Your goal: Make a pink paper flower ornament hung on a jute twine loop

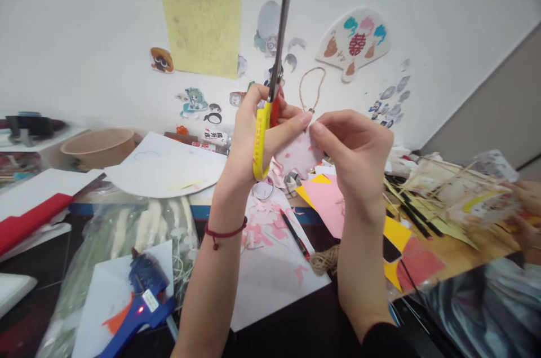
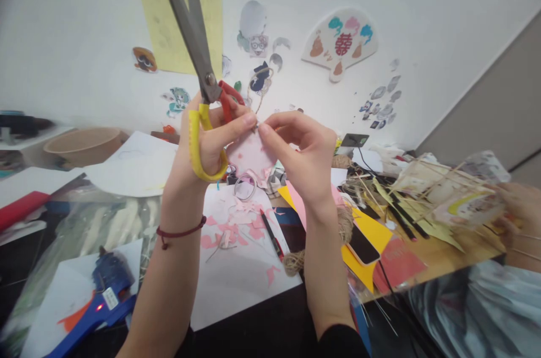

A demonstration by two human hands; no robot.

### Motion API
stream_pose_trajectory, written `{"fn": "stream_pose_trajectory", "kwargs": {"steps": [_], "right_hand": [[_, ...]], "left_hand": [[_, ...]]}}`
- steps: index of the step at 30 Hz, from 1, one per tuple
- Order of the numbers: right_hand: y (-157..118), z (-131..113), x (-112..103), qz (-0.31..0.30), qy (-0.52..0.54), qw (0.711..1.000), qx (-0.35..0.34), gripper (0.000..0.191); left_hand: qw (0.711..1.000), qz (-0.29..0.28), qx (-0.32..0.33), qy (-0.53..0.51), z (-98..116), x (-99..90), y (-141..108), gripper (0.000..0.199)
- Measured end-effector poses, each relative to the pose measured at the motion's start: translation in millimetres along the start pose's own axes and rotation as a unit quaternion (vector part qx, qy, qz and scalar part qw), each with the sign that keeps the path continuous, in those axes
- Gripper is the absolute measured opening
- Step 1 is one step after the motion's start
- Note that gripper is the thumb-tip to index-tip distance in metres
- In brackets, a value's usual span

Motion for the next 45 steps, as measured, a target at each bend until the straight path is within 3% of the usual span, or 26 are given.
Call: {"fn": "stream_pose_trajectory", "kwargs": {"steps": [8,11,13,16,20,23,26,31,36,41,45], "right_hand": [[10,11,-25,0.108,-0.005,0.994,-0.004,0.011],[13,17,-39,0.106,-0.069,0.992,0.012,0.031],[13,19,-40,0.053,-0.092,0.993,0.043,0.04],[9,22,-29,-0.074,-0.032,0.991,0.107,0.04],[1,30,-4,-0.241,0.114,0.948,0.173,0.037],[-1,40,8,-0.287,0.194,0.919,0.19,0.031],[0,45,12,-0.284,0.225,0.914,0.184,0.029],[2,38,12,-0.228,0.207,0.936,0.169,0.029],[4,36,12,-0.198,0.176,0.947,0.182,0.047],[4,39,10,-0.216,0.176,0.943,0.18,0.026],[4,35,5,-0.185,0.153,0.955,0.173,0.019]], "left_hand": [[1.0,0.007,-0.003,-0.015,-1,-3.2,1,0.044],[1.0,0.011,0.01,-0.025,-3,-5.2,2,0.042],[0.999,0.013,0.025,-0.032,-3,-6.1,3,0.041],[0.998,0.016,0.04,-0.042,-4,-5.9,3,0.042],[0.995,0.007,0.046,-0.083,-3,-4.1,3,0.035],[0.994,0.008,0.046,-0.095,-3,-4.2,3,0.032],[0.994,0.017,0.044,-0.096,-3,-5.9,3,0.031],[0.996,0.024,0.065,-0.049,-3,-10.0,4,0.033],[0.997,0.016,0.081,-0.007,-4,-15.5,6,0.035],[0.995,0.017,0.095,0.029,-5,-19.4,7,0.037],[0.993,0.019,0.109,0.044,-4,-20.1,6,0.038]]}}
Point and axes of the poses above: each hand's wrist, its own y-axis towards the middle knuckle, its own x-axis out of the palm, z = x × y, the point moved 3 cm from there along y, towards the middle knuckle, and after that the axes turned 2 degrees about y, right-handed, at the moved point
